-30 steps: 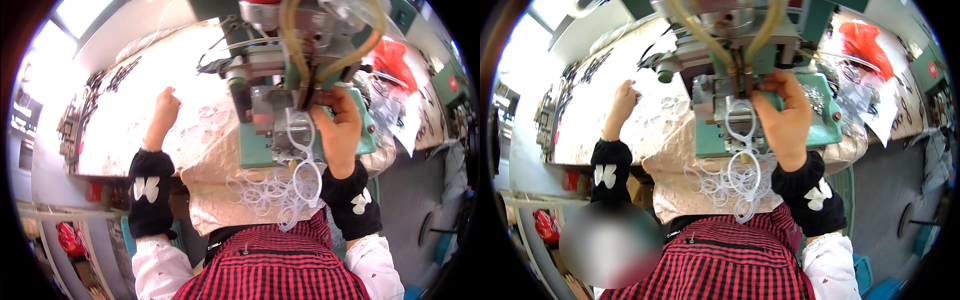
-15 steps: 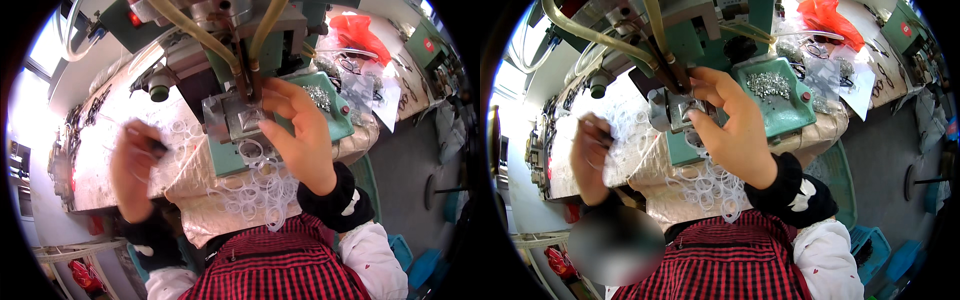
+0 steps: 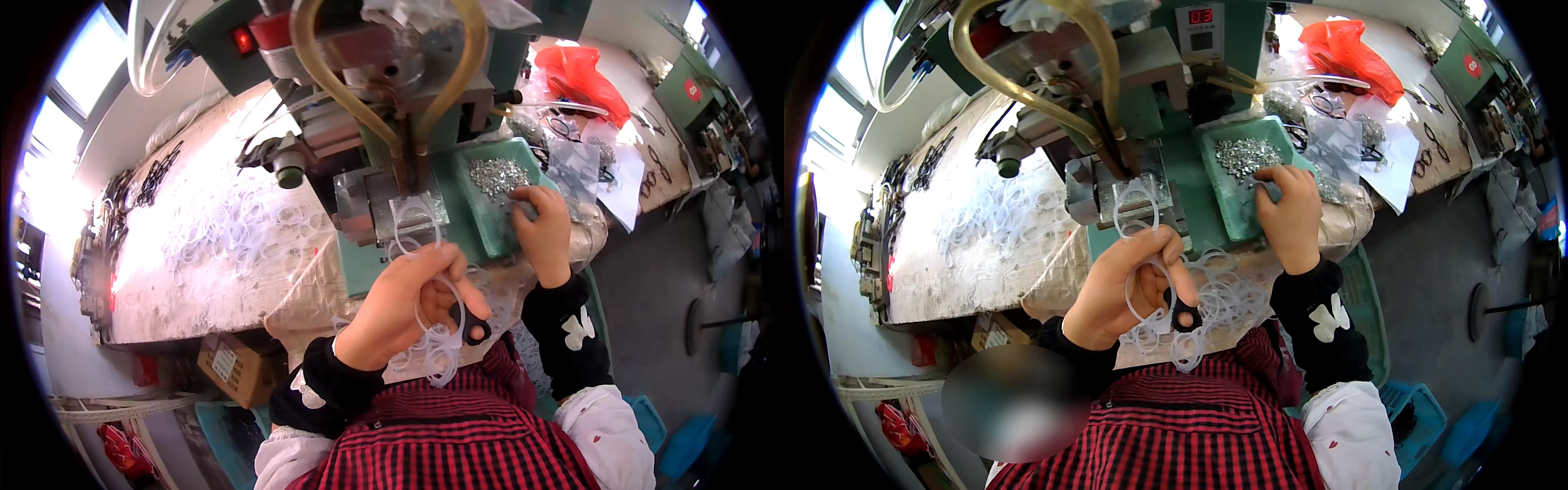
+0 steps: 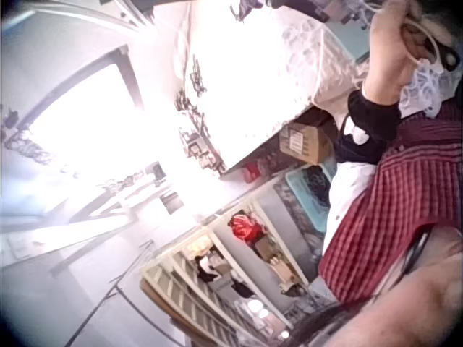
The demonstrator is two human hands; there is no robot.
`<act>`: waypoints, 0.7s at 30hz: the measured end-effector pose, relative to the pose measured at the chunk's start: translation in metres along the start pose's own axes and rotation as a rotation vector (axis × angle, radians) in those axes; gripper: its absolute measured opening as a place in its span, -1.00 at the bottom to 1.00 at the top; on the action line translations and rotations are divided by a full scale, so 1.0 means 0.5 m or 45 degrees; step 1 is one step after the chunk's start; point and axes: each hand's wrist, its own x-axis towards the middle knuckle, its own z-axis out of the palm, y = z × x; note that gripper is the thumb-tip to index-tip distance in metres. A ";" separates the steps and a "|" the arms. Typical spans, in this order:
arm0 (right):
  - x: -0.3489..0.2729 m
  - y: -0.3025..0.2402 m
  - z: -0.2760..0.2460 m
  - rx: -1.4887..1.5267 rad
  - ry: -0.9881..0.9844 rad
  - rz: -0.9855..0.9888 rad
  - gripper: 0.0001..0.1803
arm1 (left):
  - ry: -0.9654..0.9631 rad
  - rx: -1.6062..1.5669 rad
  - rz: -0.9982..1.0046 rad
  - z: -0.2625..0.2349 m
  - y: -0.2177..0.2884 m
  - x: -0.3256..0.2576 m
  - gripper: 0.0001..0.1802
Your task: The person assembles eyeglasses by placing white plastic frames into a green jig on a press machine, then inserting small metal screws into the hinge area. The person repeatedly operates the press to secure the screws, removes the assembled frames, and places them on the table. The process is repeated for multiple frames.
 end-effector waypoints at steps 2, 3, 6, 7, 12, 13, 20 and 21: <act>-0.006 -0.016 0.023 -0.225 -0.007 -0.055 -0.86 | 0.065 0.011 0.005 0.003 0.003 -0.006 -0.64; -0.007 -0.002 0.029 -0.317 0.010 -0.080 -0.89 | 0.037 0.036 -0.020 -0.004 -0.003 -0.005 -0.58; -0.004 -0.014 0.036 -0.309 0.002 -0.101 -0.92 | -0.248 0.012 0.040 -0.050 -0.044 -0.049 -0.37; -0.010 -0.009 0.039 -0.202 0.052 -0.154 -0.89 | -0.323 0.140 0.034 -0.079 -0.065 -0.074 -0.33; -0.040 0.007 0.028 0.373 0.077 0.200 -0.87 | 0.923 1.191 0.664 -0.045 0.033 -0.230 -0.83; -0.032 -0.009 0.024 0.381 0.120 0.210 -0.86 | 1.106 1.394 0.941 -0.061 0.063 -0.233 -0.85; 0.013 -0.091 0.050 0.289 0.179 -0.111 -0.87 | 1.807 2.429 0.950 -0.360 0.168 -0.080 -0.87; 0.007 -0.085 0.055 0.270 0.186 -0.108 -0.87 | 1.816 2.427 0.668 -0.438 0.149 -0.053 -0.82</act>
